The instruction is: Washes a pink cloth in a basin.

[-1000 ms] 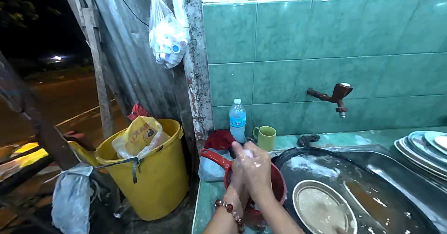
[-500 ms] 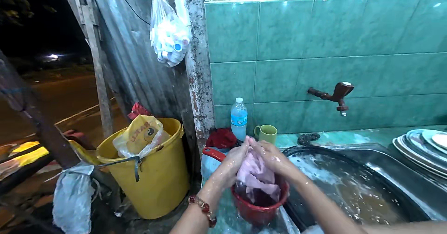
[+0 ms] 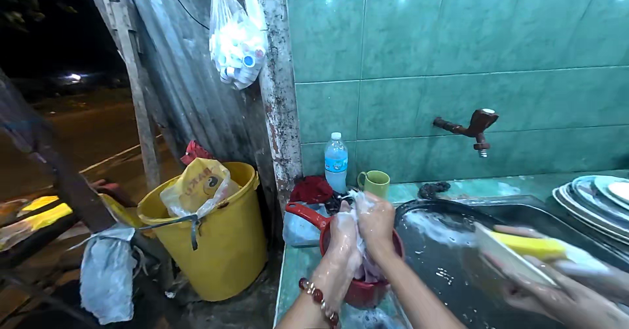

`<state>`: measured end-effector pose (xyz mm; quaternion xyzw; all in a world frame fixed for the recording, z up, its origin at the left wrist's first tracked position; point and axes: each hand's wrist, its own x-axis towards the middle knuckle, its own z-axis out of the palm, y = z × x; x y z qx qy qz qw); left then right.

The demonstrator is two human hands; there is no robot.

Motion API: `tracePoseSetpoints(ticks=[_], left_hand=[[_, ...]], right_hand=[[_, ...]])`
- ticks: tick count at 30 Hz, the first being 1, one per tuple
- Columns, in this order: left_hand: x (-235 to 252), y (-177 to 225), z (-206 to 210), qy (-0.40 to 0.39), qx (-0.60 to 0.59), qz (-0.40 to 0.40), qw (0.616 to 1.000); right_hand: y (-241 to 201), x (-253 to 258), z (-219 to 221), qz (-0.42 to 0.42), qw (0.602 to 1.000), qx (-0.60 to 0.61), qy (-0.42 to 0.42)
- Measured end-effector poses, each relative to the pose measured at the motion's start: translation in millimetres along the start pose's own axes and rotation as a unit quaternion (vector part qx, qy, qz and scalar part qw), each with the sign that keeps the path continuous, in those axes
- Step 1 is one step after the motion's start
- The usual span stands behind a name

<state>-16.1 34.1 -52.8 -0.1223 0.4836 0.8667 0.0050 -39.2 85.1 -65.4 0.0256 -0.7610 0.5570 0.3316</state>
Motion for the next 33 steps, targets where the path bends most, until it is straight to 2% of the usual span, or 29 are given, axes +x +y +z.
tracePoseSetpoints(ticks=[2,5,8,9,12,14,16,17,18,20,21,22,24,25,27,28,30,31,33], left_hand=[[-0.1,-1.0,-1.3,-0.016,-0.013,-0.01,1.0],[-6.5,-0.2,-18.1,-0.075,0.015,-0.002,0.997],[0.2,28.0,-14.3,-0.099,0.075,-0.064,0.99],[6.5,38.8,-17.0,-0.109,0.075,-0.063,0.989],[22.7,27.4,-34.3,-0.152,0.13,-0.085,0.976],[18.2,19.0,-30.8,-0.148,0.162,-0.058,0.974],[17.1,29.1,-28.8,-0.121,0.129,-0.003,0.984],[19.5,36.4,-30.8,-0.094,0.111,0.018,0.989],[22.7,41.1,-32.5,-0.06,0.092,0.029,0.994],[28.5,32.1,-30.3,0.016,0.057,0.035,0.998],[27.3,21.0,-26.2,0.035,0.046,0.037,0.998],[19.7,9.3,-22.0,0.042,0.042,0.04,0.997],[-22.2,4.1,-28.4,-0.027,0.099,0.023,0.994],[-36.9,6.2,-31.6,-0.057,0.115,0.008,0.992],[-28.7,2.7,-20.8,-0.057,0.045,0.006,0.997],[-15.2,0.7,-7.4,-0.02,-0.002,-0.003,1.0],[-7.4,0.7,-2.0,-0.016,-0.036,-0.027,0.999],[-13.4,1.3,-6.4,-0.019,-0.033,-0.027,0.999],[-42.2,9.6,-28.2,-0.065,0.036,-0.008,0.997]], right_hand=[[-2.8,0.3,-1.5,0.034,0.999,0.005,-0.014],[-10.3,-16.3,0.0,-0.02,0.998,0.046,-0.026],[10.8,16.9,-24.6,0.077,0.994,-0.031,-0.068],[16.6,33.9,-32.8,0.082,0.991,-0.063,-0.082],[13.5,54.1,-50.1,0.028,0.976,-0.092,-0.195],[21.6,58.1,-52.2,-0.004,0.942,-0.086,-0.323],[38.6,61.0,-59.2,0.021,0.901,-0.075,-0.427],[45.0,63.3,-64.0,0.039,0.902,-0.048,-0.428],[45.1,65.0,-68.0,0.072,0.909,0.012,-0.41],[22.1,51.8,-62.0,0.159,0.914,0.207,-0.312],[0.5,37.6,-50.9,0.183,0.908,0.276,-0.258],[-21.0,20.8,-36.7,0.171,0.91,0.308,-0.216],[-43.3,-6.1,-5.9,0.065,0.944,0.287,-0.146],[-40.4,-10.3,2.9,-0.005,0.967,0.23,-0.112],[-19.8,0.5,3.9,-0.077,0.992,0.081,-0.06],[-9.5,9.3,2.1,-0.073,0.996,0.02,-0.047],[-4.5,12.9,-1.6,-0.061,0.997,-0.037,-0.042],[-9.9,5.4,-2.8,-0.08,0.995,-0.03,-0.041],[-23.0,-12.6,-0.2,-0.175,0.984,0.002,-0.017]])
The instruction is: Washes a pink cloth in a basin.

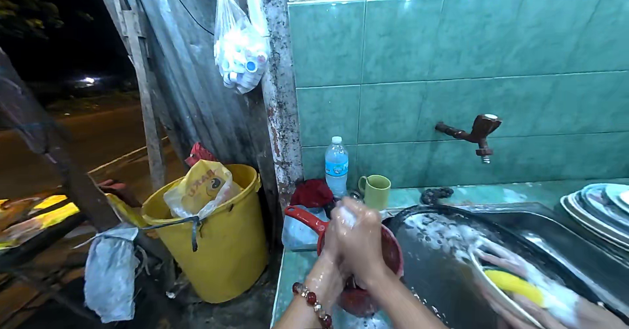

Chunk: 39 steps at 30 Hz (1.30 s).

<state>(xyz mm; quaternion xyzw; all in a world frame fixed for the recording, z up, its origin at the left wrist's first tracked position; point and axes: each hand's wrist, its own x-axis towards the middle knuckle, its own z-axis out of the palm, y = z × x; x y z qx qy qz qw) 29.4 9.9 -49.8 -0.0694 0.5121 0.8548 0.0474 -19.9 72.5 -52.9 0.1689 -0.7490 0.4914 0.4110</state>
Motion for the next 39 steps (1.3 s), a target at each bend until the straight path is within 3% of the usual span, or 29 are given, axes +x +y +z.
tracePoseSetpoints(ticks=[2,3,5,7,9,12,13,15,17,18,21,25,28,30,32,33,35,37,39], left_hand=[[3.3,7.0,-3.0,-0.021,0.021,0.007,1.0],[19.5,11.8,3.8,0.007,0.006,-0.002,1.0],[45.4,34.8,-1.2,-0.008,0.034,0.014,0.999],[55.2,49.0,-13.3,-0.059,0.116,0.078,0.988],[59.1,38.5,-16.9,-0.106,0.219,0.13,0.961],[59.4,18.9,-17.8,-0.098,0.342,0.16,0.921],[59.2,16.1,-19.5,-0.085,0.303,0.165,0.935],[56.4,12.9,-14.4,-0.064,0.107,0.113,0.986],[47.5,3.2,-2.5,-0.011,-0.01,0.037,0.999],[33.7,-2.8,-0.9,0.022,0.006,0.014,1.0],[-1.3,-7.9,-20.2,-0.009,0.103,-0.015,0.994],[38.7,-13.0,10.1,0.045,-0.026,-0.016,0.999],[33.0,-4.9,5.7,0.035,-0.05,-0.009,0.998],[27.5,3.6,2.3,0.018,0.006,-0.001,1.0],[40.0,4.1,2.9,-0.015,0.113,-0.018,0.993],[44.0,3.8,-2.4,-0.081,0.209,-0.031,0.974],[45.2,5.9,-8.9,-0.195,0.398,-0.059,0.894],[44.6,16.9,-2.9,-0.208,0.462,-0.044,0.861],[44.5,33.5,1.4,-0.155,0.418,0.016,0.895]], right_hand=[[4.7,0.6,-5.8,-0.026,0.999,0.021,-0.028],[16.0,8.3,-16.0,0.026,0.994,0.017,-0.104],[35.3,43.4,-41.5,0.131,0.94,0.01,-0.314],[30.7,71.2,-58.6,0.149,0.898,0.009,-0.414],[12.5,90.5,-69.1,0.155,0.925,0.058,-0.342],[9.4,112.4,-76.5,0.291,0.92,0.239,-0.106],[14.0,113.0,-76.5,0.316,0.91,0.265,-0.037],[19.1,90.2,-68.1,0.306,0.916,0.261,0.007],[4.2,40.4,-45.5,0.217,0.958,0.185,-0.033],[-7.5,16.3,-29.7,0.154,0.975,0.157,-0.041],[-11.0,-17.8,1.4,0.039,0.997,0.064,-0.024],[29.7,3.6,-6.3,0.166,0.985,-0.038,-0.03],[11.1,-8.8,-1.4,0.107,0.994,-0.011,-0.003],[10.5,-10.2,-3.0,0.085,0.996,0.003,-0.014],[28.7,15.6,-16.9,0.167,0.981,-0.042,-0.087],[38.2,35.7,-24.3,0.231,0.964,-0.045,-0.123],[46.5,65.1,-32.1,0.316,0.93,-0.024,-0.184],[33.4,74.3,-39.9,0.289,0.91,-0.066,-0.29],[26.8,61.7,-44.9,0.233,0.918,-0.088,-0.308]])
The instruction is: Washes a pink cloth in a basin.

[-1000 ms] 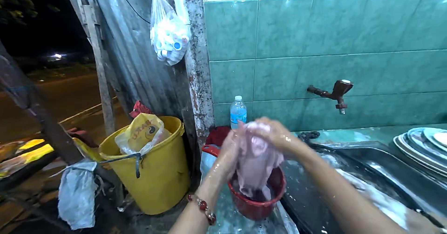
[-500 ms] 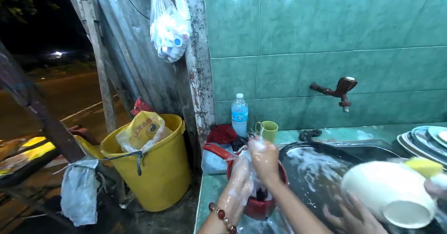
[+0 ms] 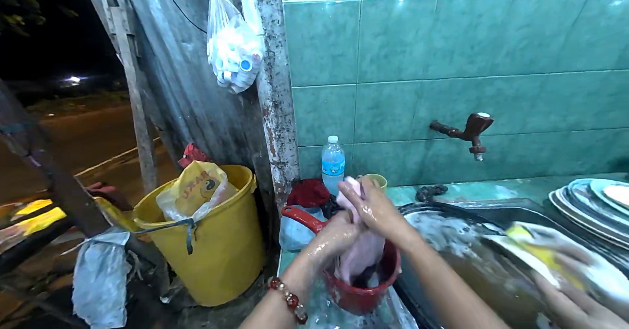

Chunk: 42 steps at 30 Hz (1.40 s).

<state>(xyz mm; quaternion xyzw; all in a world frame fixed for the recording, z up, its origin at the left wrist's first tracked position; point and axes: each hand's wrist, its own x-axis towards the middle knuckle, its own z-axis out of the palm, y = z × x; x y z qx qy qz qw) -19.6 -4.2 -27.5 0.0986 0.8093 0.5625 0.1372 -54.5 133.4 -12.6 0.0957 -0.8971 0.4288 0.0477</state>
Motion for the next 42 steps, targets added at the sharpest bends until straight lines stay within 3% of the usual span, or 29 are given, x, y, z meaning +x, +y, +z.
tracePoseSetpoints(ticks=[2,4,6,7,9,10,12,15,18,19,22,24,26,28,30,31,32,35,37,39,42], left_hand=[[1.7,4.6,-10.6,0.104,-0.124,0.037,0.986],[6.7,2.6,-14.8,0.176,-0.29,0.041,0.94],[20.2,-11.2,-0.9,0.226,-0.383,0.008,0.895],[26.2,-19.7,12.6,0.24,-0.397,-0.01,0.886],[11.3,-26.2,37.2,0.227,-0.362,-0.028,0.904],[-10.9,-26.5,40.6,0.179,-0.319,-0.031,0.93],[-18.1,-28.4,44.1,0.152,-0.284,-0.027,0.946],[14.7,-11.2,53.6,0.235,-0.381,-0.052,0.893],[11.5,-14.8,47.2,0.196,-0.442,-0.033,0.875],[6.1,-17.0,41.6,0.169,-0.432,-0.02,0.886],[10.3,-14.0,13.7,0.105,-0.281,-0.045,0.953],[10.3,-6.6,-15.7,0.058,-0.146,-0.002,0.988],[11.4,-8.1,-31.5,0.05,-0.027,0.05,0.997],[14.5,-18.1,-32.8,0.041,0.057,0.059,0.996],[16.9,-29.9,-27.7,0.049,0.073,0.055,0.995],[17.9,-33.6,-22.4,0.076,0.017,0.056,0.995],[20.6,-36.2,-14.8,0.113,-0.083,0.053,0.989],[22.1,-27.8,16.0,0.201,-0.35,-0.023,0.915],[-16.0,-22.7,25.2,0.185,-0.35,-0.047,0.917],[-23.3,-22.6,27.1,0.163,-0.35,-0.027,0.922],[9.6,-16.5,36.8,0.192,-0.405,-0.03,0.894]], right_hand=[[21.4,-11.0,5.0,-0.013,0.998,0.058,0.024],[40.5,-14.4,6.9,0.006,0.976,0.216,0.035],[29.0,-20.9,14.6,0.016,0.905,0.419,0.079],[15.0,-23.7,23.4,-0.002,0.88,0.462,0.111],[-13.6,-28.7,52.7,-0.075,0.886,0.407,0.211],[-19.5,-30.5,65.0,-0.107,0.896,0.343,0.261],[-8.8,-26.6,71.7,-0.129,0.913,0.223,0.315],[12.6,-12.9,63.9,-0.054,0.935,0.158,0.314],[-3.5,-26.2,67.8,-0.083,0.932,0.161,0.314],[-5.0,-28.6,70.2,-0.104,0.928,0.18,0.311],[21.9,-17.2,51.3,-0.045,0.975,0.144,0.162],[41.7,-0.3,28.4,-0.031,0.995,0.094,-0.012],[42.2,3.4,12.3,-0.009,0.99,0.098,-0.098],[43.5,4.0,2.1,0.018,0.967,0.253,-0.03],[38.2,6.1,-4.0,0.069,0.883,0.456,0.089],[34.9,7.1,-3.5,0.082,0.839,0.521,0.132],[31.7,5.4,2.6,0.072,0.819,0.544,0.168],[3.3,-23.6,44.0,-0.069,0.906,0.339,0.244],[-18.1,-36.8,73.8,-0.162,0.914,0.232,0.291],[-11.9,-32.7,79.7,-0.169,0.924,0.158,0.303],[7.0,-13.1,68.4,-0.095,0.944,0.095,0.3]])
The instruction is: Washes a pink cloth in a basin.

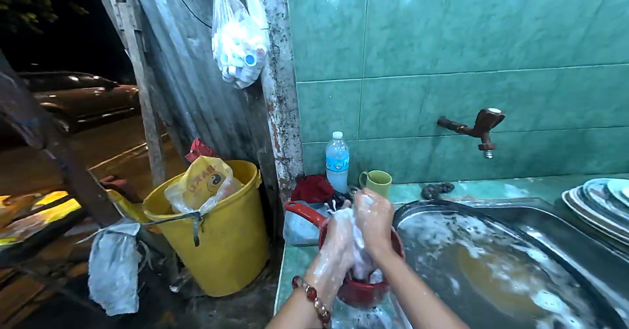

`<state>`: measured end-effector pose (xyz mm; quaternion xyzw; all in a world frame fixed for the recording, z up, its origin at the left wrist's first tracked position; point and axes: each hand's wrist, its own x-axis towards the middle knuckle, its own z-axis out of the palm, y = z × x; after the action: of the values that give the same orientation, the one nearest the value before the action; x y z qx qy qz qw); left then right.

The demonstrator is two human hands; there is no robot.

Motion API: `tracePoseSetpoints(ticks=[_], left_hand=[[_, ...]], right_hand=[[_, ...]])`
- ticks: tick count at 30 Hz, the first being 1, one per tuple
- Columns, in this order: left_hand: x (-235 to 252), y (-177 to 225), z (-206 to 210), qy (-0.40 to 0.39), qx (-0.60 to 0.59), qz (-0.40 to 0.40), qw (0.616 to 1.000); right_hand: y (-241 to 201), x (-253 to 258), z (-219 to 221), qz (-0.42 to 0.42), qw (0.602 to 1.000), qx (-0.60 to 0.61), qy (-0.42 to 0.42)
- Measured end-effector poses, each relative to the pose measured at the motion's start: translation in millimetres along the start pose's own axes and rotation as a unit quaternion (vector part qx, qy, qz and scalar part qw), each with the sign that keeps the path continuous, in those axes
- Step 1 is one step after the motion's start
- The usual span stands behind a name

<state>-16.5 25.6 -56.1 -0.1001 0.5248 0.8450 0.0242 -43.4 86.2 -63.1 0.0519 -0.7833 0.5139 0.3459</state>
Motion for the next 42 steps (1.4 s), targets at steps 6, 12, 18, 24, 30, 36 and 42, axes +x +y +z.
tracePoseSetpoints(ticks=[6,12,18,24,30,36,42], left_hand=[[-7.7,9.8,-19.4,-0.008,0.125,0.045,0.991],[24.4,28.8,-23.3,-0.031,0.369,0.143,0.918],[15.8,2.0,-14.7,0.044,0.173,0.06,0.982],[-9.0,4.2,-0.8,0.019,-0.068,-0.022,0.997],[-20.2,27.7,-29.9,-0.04,0.111,0.032,0.992],[25.3,32.3,-22.9,-0.083,0.201,0.167,0.962],[26.3,36.6,-35.3,-0.148,0.265,0.095,0.948]], right_hand=[[-10.6,-10.9,-9.3,-0.014,0.992,0.096,-0.077],[1.9,57.5,-55.2,0.012,0.925,0.007,-0.38],[-26.8,11.5,-27.5,0.132,0.948,0.268,-0.11],[-12.5,-3.2,6.4,-0.015,0.99,0.138,-0.022],[-22.3,-16.3,1.7,-0.086,0.99,0.092,-0.064],[-27.5,61.4,-43.2,0.006,0.945,-0.08,-0.317],[-25.4,86.6,-69.9,0.033,0.955,-0.047,-0.291]])
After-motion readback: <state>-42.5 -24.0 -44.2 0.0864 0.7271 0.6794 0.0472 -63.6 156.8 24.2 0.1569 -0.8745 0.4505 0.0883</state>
